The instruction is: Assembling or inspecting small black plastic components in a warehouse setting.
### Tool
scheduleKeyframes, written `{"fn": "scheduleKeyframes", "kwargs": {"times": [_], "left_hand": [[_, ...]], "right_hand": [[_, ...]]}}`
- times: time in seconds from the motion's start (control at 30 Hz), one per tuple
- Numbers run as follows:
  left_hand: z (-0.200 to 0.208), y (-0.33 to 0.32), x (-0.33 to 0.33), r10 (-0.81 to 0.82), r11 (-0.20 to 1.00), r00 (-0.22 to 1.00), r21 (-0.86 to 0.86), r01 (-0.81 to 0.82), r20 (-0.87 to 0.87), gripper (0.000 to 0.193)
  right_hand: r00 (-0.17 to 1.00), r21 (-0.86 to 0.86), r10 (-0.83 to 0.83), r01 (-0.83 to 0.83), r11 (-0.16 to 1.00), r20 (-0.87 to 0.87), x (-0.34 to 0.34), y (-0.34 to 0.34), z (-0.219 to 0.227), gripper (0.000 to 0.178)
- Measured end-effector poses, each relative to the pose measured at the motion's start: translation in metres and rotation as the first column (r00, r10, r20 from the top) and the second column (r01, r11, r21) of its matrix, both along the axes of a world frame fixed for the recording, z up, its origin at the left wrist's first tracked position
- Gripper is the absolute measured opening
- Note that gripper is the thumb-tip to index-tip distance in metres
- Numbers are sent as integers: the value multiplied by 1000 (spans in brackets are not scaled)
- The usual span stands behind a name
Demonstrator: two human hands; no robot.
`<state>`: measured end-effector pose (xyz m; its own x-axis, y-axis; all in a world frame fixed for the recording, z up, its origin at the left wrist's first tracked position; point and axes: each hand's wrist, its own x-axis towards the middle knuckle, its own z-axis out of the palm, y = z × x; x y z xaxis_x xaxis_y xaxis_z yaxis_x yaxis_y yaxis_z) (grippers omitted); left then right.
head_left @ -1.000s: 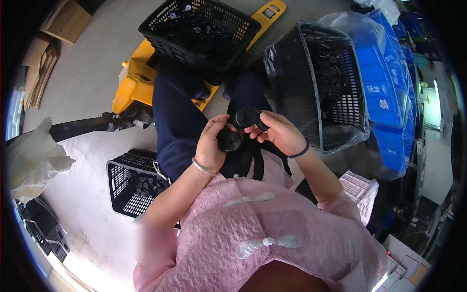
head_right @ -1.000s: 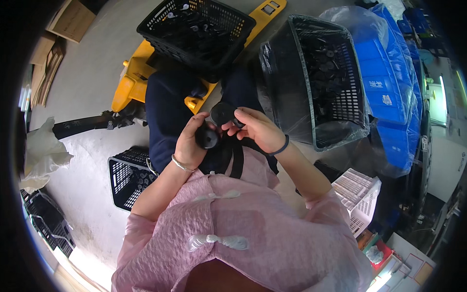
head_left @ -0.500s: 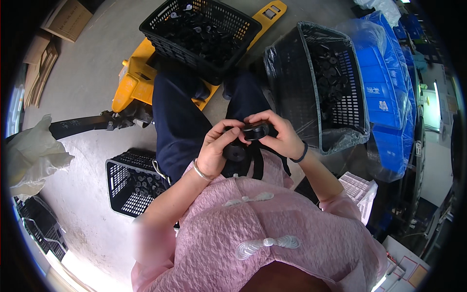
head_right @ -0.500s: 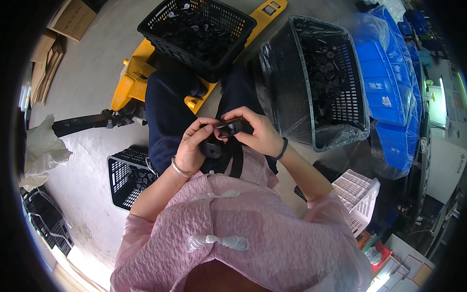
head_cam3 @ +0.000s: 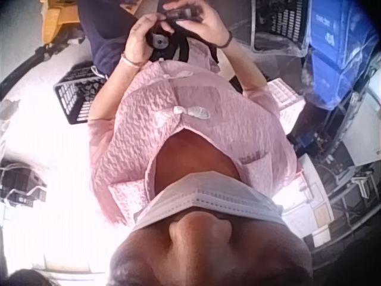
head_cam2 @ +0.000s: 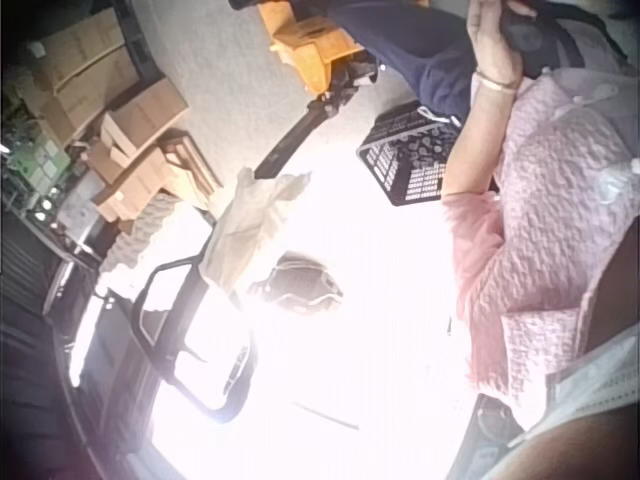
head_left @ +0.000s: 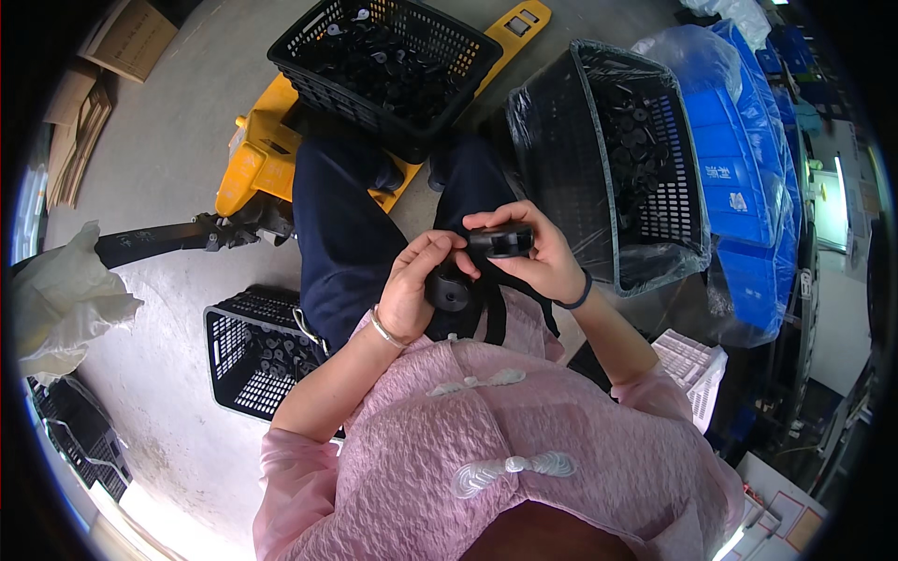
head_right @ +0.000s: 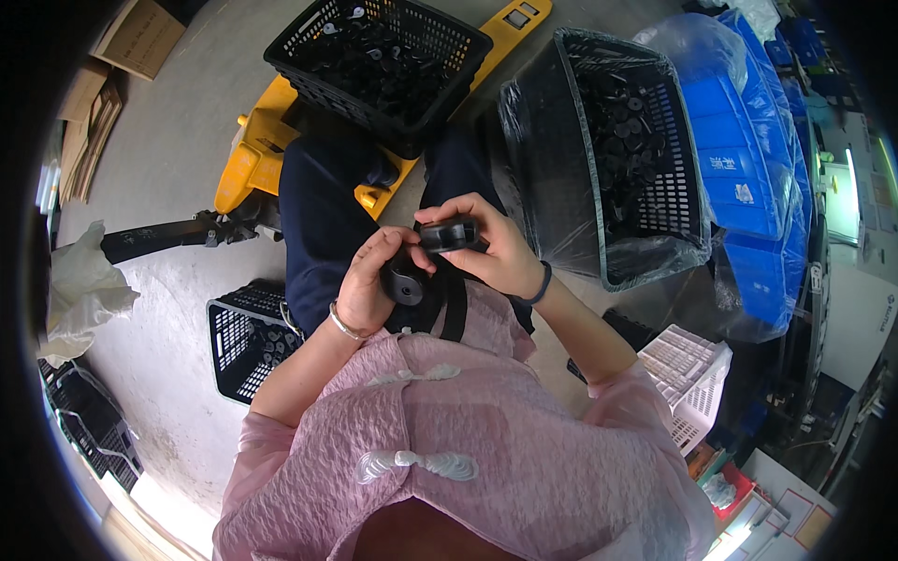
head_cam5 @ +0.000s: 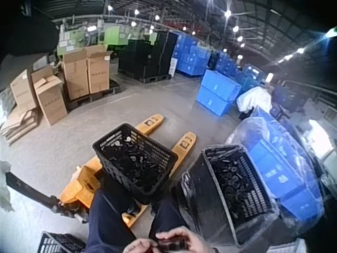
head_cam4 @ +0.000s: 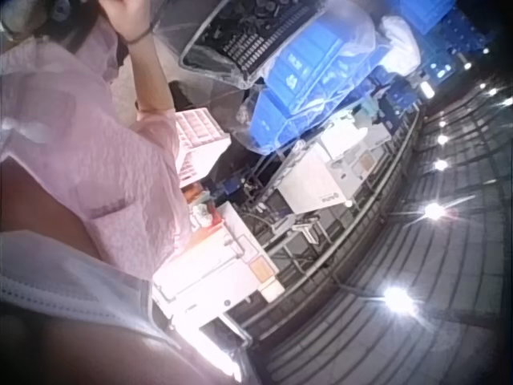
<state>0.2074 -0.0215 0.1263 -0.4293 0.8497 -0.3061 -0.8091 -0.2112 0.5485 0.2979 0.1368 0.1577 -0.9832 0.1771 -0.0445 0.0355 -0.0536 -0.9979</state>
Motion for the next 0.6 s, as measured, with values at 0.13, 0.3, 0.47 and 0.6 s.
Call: {"fn": "scheduleKeyframes", "kwargs": {"times": [0.13,0.3,0.47,0.6], "left_hand": [[2,1,1,24,1000,997,7,-24,67,19],[0,1,1,25,1000,998,3,-25,64,20],[-1,1,2,33,999,996,8,-34,85,18],[-1,1,3,9,992,1000,-122,-10,-11,23]], "right_hand": [[996,-210,12,6,978,83,0,0,-1,28],[995,-220,26,-4,976,98,-1,4,-1,31],[998,-209,11,2,978,61,0,5,-6,32],[994,463,-105,110,880,-36,-3,11,4,33]]}}
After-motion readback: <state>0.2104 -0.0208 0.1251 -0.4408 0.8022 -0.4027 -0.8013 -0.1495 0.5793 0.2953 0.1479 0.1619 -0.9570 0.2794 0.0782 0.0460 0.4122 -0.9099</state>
